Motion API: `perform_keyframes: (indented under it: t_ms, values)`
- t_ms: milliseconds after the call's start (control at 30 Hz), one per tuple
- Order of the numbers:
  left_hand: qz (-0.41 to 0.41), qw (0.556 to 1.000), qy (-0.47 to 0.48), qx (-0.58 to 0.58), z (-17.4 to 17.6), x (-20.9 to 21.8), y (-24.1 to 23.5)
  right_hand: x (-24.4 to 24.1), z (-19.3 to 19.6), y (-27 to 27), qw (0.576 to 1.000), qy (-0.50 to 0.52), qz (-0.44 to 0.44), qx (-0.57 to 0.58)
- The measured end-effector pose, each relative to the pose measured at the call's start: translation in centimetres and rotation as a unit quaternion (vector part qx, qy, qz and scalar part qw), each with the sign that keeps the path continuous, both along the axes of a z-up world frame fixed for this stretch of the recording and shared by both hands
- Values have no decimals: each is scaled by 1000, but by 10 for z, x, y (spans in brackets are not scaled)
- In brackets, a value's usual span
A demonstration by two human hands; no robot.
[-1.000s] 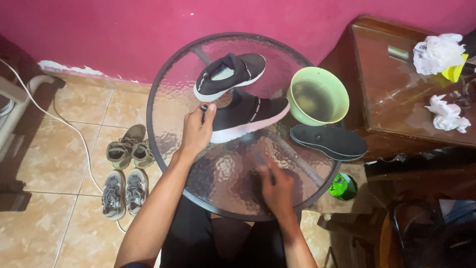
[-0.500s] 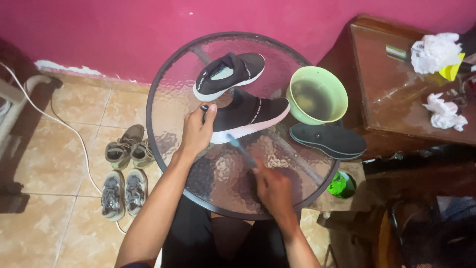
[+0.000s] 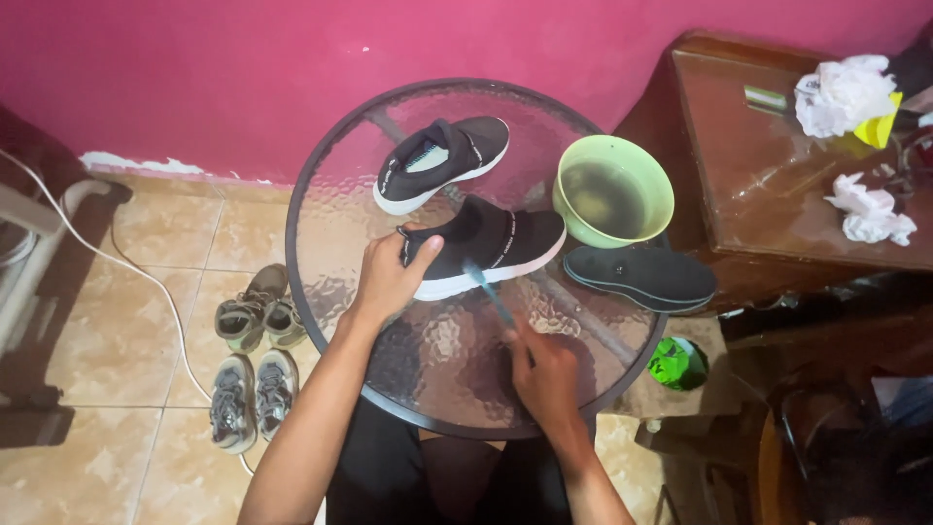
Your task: The person scrubs a black slip-on shoe with a toothbrush, repeatedly dipping the brush into a bowl of water. They clean the upper fabric, the white sole, and the heel area, rotating the shoe to reach different surfaces.
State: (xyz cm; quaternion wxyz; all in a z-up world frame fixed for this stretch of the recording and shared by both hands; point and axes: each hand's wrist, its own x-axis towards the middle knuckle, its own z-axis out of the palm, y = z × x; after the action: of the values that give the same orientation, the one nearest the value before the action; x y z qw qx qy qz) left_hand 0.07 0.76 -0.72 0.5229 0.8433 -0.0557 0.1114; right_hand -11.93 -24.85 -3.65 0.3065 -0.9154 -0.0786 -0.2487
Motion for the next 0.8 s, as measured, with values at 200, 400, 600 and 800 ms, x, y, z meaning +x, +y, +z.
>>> perform_keyframes:
  t_ms: [200, 400, 600, 800]
  values:
    - [28, 999, -30, -17, -6, 1, 2, 4, -3, -3, 1000, 2, -29, 2]
    - [48, 997, -20, -50, 8, -1, 2, 9, -8, -3, 993, 12, -37, -109]
    - [54, 997, -29, -48, 12, -3, 0, 13, 2, -6, 993, -6, -93, -77]
    - [45, 997, -33, -49, 10, -2, 1, 17, -3, -15, 996, 9, -83, 43]
